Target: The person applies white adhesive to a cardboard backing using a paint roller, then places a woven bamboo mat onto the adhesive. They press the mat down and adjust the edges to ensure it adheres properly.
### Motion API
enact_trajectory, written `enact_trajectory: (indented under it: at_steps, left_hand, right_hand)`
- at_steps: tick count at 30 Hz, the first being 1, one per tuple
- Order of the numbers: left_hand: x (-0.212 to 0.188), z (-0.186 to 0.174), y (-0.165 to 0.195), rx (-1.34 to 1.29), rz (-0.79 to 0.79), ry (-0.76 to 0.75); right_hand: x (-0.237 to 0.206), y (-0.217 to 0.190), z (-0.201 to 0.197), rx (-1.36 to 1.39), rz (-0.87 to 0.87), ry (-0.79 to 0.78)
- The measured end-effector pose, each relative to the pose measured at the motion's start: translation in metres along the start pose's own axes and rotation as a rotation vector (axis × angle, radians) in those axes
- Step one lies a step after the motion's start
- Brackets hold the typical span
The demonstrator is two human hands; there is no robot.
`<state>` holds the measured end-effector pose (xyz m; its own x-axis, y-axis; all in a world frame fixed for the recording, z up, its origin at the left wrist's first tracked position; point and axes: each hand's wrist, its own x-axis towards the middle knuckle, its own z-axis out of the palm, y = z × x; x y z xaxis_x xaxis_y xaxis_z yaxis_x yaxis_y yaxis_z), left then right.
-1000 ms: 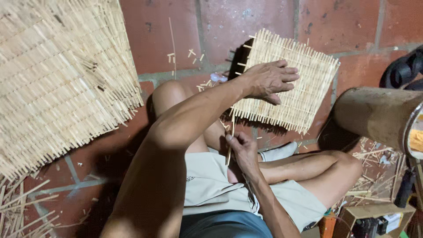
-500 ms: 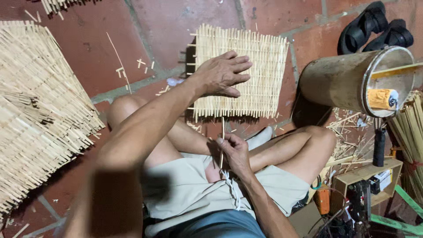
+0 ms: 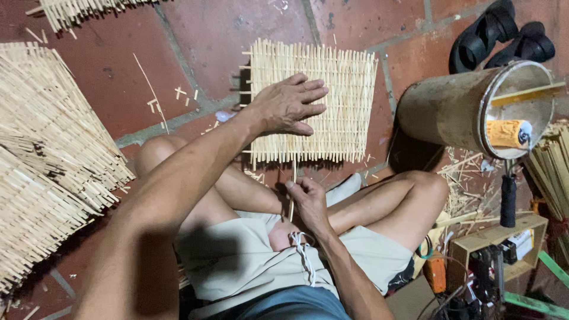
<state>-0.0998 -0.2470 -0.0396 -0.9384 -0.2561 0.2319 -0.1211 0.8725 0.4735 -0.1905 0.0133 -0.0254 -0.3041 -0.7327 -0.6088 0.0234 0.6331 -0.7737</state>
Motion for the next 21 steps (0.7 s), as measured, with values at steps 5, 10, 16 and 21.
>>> enact_trajectory:
  at_steps: [5,10,16,21]
  left_hand:
    - [0.002,-0.001,0.001,0.049,0.004,-0.039]
    - [0.003,-0.001,0.004,0.068,0.019,-0.062]
    - [0.004,-0.007,0.012,0.041,0.008,-0.090]
    - [0.016,-0.001,0.035,-0.036,-0.160,-0.059]
  right_hand:
    - [-0.001,-0.003,-0.002,0.035,0.013,-0.006]
    - [0.000,0.003,-0.001,0.192,-0.013,-0.049]
    - [-0.014,0.015,-0.030,0.019,-0.031,0.021]
    - [-0.007,0.022,-0.044,0.105,-0.062,0.020]
